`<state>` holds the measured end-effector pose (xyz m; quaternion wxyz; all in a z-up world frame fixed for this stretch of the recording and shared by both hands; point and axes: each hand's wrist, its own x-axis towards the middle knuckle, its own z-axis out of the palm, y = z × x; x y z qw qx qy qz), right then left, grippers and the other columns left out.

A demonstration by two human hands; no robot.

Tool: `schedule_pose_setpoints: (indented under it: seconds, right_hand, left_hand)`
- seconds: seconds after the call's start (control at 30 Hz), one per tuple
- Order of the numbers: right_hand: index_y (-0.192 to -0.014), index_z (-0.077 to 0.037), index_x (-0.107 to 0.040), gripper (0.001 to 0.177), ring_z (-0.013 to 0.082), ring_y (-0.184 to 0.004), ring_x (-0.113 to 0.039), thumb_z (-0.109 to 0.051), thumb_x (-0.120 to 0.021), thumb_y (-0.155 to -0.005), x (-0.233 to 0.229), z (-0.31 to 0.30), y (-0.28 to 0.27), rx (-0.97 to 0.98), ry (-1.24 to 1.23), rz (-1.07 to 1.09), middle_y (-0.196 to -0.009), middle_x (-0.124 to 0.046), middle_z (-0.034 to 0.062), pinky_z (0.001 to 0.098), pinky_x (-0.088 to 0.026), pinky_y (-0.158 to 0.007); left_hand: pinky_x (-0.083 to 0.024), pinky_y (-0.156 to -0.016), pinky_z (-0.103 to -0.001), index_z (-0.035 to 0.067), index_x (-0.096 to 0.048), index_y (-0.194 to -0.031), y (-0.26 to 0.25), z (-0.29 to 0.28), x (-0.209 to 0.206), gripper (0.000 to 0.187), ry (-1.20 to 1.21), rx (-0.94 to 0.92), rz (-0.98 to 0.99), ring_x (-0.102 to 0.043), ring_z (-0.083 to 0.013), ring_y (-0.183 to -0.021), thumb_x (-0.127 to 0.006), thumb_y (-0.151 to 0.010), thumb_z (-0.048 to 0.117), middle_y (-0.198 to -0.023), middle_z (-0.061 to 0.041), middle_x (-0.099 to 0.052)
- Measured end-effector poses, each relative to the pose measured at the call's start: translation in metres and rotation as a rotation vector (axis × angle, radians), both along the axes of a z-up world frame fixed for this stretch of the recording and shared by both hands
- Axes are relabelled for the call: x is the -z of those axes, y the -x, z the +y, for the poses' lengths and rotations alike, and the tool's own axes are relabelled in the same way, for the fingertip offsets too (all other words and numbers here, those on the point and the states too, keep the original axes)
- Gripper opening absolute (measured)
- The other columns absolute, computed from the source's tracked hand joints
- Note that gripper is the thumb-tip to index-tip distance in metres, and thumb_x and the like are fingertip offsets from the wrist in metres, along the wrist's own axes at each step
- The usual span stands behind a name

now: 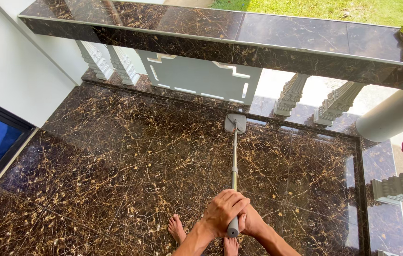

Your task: The person uses a hand scraper tool to clean the surface of a brown tiled floor on a balcony.

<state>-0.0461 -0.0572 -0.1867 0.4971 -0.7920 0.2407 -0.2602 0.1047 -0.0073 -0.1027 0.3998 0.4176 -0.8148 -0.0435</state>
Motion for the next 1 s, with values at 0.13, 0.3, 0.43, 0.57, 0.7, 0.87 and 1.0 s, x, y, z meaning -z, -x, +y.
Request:
schedule_pose_setpoints:
  seconds: [0.13, 0.3, 0.43, 0.57, 0.7, 0.87, 1.0]
  right_hand:
    - [-0.09, -0.007, -0.066, 0.021, 0.025, -0.085, -0.066, -0.022, -0.062, -0.076, -0.04, 0.001, 0.0, 0.014, 0.08, -0.118, -0.093, -0.068, 0.0102, 0.0377, -0.056, -0.074]
    - [-0.095, -0.007, -0.068, 0.029, 0.0277, -0.091, -0.066, -0.031, -0.055, -0.084, -0.098, 0.01, 0.013, 0.064, 0.029, -0.13, -0.102, -0.065, 0.0131, 0.0414, -0.057, -0.076]
    - [-0.125, -0.009, -0.056, 0.052, 0.0268, -0.107, -0.065, -0.045, -0.031, -0.097, -0.111, 0.033, 0.03, 0.146, -0.15, -0.234, -0.116, -0.06, 0.0128, 0.0399, -0.058, -0.091]
    - [-0.132, -0.005, -0.051, 0.054, 0.0299, -0.12, -0.058, -0.046, -0.042, -0.098, -0.063, 0.024, 0.04, 0.173, -0.257, -0.3, -0.125, -0.057, 0.0152, 0.0428, -0.047, -0.105]
    - [-0.127, -0.008, -0.058, 0.044, 0.0245, -0.115, -0.06, -0.03, -0.066, -0.089, -0.011, 0.016, 0.03, 0.23, -0.288, -0.145, -0.118, -0.061, 0.0101, 0.0412, -0.048, -0.101]
    - [-0.109, -0.011, -0.065, 0.032, 0.02, -0.103, -0.063, -0.024, -0.068, -0.079, -0.011, -0.003, 0.016, 0.173, 0.235, -0.147, -0.107, -0.065, 0.006, 0.0354, -0.052, -0.09]
    - [-0.087, -0.013, -0.066, 0.017, 0.0176, -0.078, -0.065, -0.026, -0.06, -0.077, 0.002, -0.032, 0.003, 0.078, 0.079, -0.066, -0.086, -0.067, 0.0043, 0.032, -0.057, -0.07]
  left_hand:
    - [-0.059, -0.095, -0.047, -0.003, -0.066, -0.111, 0.001, 0.0, -0.038, 0.033, -0.041, 0.005, 0.032, -0.071, -0.0311, -0.093, -0.057, -0.088, 0.018, -0.098, -0.018, -0.071]
    - [-0.058, -0.091, -0.047, -0.003, -0.066, -0.111, 0.006, 0.004, -0.122, 0.035, -0.135, 0.012, 0.03, -0.071, -0.0324, -0.09, -0.057, -0.087, 0.02, -0.1, -0.02, -0.071]
    - [-0.057, -0.091, -0.048, -0.006, -0.066, -0.114, 0.009, 0.013, -0.159, 0.041, -0.146, 0.095, 0.044, -0.072, -0.0332, -0.091, -0.064, -0.089, 0.027, -0.099, -0.02, -0.071]
    - [-0.059, -0.092, -0.046, -0.004, -0.066, -0.116, 0.018, 0.011, -0.141, 0.039, -0.076, 0.114, 0.133, -0.073, -0.0314, -0.095, -0.062, -0.089, 0.023, -0.106, -0.02, -0.073]
    - [-0.061, -0.092, -0.042, 0.0, -0.067, -0.117, 0.014, 0.007, -0.107, 0.035, -0.037, 0.121, 0.152, -0.074, -0.0274, -0.098, -0.06, -0.09, 0.022, -0.111, -0.016, -0.075]
    - [-0.062, -0.087, -0.043, 0.001, -0.067, -0.108, 0.011, -0.011, -0.069, 0.03, 0.038, 0.068, 0.117, -0.072, -0.0263, -0.088, -0.056, -0.088, 0.022, -0.101, -0.016, -0.074]
    - [-0.062, -0.082, -0.043, 0.003, -0.066, -0.1, 0.005, -0.032, -0.038, 0.025, 0.064, 0.059, 0.126, -0.07, -0.024, -0.079, -0.054, -0.088, 0.021, -0.09, -0.015, -0.072]
